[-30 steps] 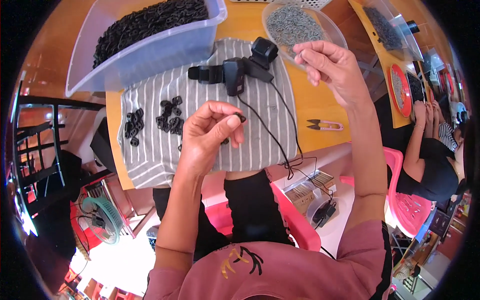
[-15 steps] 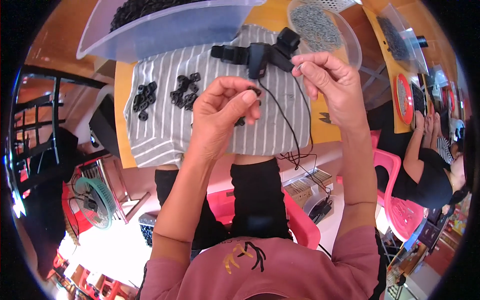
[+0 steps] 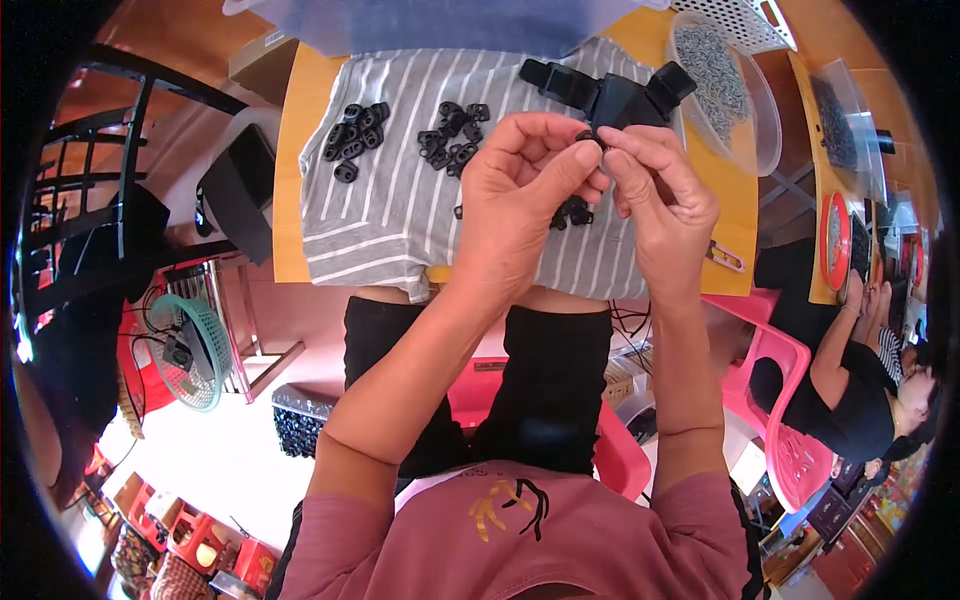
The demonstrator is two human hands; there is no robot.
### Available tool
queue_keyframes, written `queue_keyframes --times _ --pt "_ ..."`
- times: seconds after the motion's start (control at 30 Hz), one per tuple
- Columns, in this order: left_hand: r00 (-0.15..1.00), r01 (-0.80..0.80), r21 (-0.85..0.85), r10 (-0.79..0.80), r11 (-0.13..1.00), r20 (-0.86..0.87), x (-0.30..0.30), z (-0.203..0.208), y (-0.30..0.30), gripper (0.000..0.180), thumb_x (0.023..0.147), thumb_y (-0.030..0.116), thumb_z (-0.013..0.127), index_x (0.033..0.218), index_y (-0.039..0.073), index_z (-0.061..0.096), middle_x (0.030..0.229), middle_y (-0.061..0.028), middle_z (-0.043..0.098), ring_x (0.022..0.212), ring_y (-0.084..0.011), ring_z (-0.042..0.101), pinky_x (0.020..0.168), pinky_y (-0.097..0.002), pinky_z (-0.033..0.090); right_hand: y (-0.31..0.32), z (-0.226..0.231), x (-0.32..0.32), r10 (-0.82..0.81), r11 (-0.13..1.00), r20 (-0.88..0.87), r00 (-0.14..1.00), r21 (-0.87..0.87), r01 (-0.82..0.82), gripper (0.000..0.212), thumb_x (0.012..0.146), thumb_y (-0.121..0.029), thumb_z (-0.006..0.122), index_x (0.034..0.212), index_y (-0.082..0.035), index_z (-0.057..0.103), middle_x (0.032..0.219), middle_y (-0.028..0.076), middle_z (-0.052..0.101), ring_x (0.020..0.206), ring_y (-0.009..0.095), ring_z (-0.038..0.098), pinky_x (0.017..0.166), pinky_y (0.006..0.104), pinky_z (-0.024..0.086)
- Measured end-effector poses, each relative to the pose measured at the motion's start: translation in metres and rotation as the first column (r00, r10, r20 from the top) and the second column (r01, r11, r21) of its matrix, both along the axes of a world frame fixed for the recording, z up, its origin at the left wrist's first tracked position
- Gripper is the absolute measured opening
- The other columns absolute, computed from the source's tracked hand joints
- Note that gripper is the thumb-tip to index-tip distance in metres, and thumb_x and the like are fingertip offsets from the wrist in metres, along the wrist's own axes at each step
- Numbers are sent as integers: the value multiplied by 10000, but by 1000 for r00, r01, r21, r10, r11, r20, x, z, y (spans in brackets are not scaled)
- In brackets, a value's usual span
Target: Manually assemble small plastic components and metal rings at a workstation.
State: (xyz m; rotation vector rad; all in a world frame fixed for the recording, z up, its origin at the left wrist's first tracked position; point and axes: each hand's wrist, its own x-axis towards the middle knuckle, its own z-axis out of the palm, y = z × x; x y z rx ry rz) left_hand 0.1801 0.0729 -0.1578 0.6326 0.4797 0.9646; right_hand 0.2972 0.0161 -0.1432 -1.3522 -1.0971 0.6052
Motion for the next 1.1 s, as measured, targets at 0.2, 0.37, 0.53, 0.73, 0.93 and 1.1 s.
queue_keyframes --times 0.2,0.37,0.53,0.73,0.93,1.1 --pt "998 28 -46 -25 999 59 -7 -2 2 172 863 42 614 1017 -6 556 833 -71 612 710 -135 607 640 -243 499 2 -2 -9 -13 999 -40 999 37 15 96 844 -12 636 939 2 643 934 23 584 676 40 513 535 166 389" --pt "987 76 -108 -60 991 151 -9 -2 3 176 872 54 604 1032 0 554 822 -74 609 699 -132 595 644 -244 495 3 0 -9 27 999 -117 993 24 -24 78 862 -20 617 934 6 628 914 26 592 630 39 502 511 175 385" --pt "948 183 -180 -125 966 294 -12 -3 5 160 879 54 592 1031 25 552 830 -85 614 705 -139 599 649 -255 504 7 1 -10 89 994 -195 977 79 -74 80 877 -35 601 950 -11 623 904 20 593 621 36 497 513 170 385" --pt "967 140 -136 -106 981 233 -12 -4 4 129 880 47 589 1000 28 548 839 -90 620 730 -149 612 653 -256 508 5 0 -12 34 997 -116 993 72 -25 73 879 -37 598 947 -14 613 907 14 584 636 34 506 515 168 389" --pt "989 65 -93 -51 994 142 -8 -3 1 157 868 32 602 1004 8 528 830 -90 629 715 -137 624 640 -238 515 6 2 -18 -63 994 60 996 94 57 64 872 -1 592 934 -9 608 902 23 559 674 35 523 537 171 423" --pt "983 150 -123 -135 981 121 -4 3 0 118 868 42 607 972 30 554 830 -78 622 711 -142 612 636 -251 508 4 -1 -2 -180 962 385 905 261 80 105 824 29 629 919 -6 602 880 65 560 693 108 561 550 222 453"
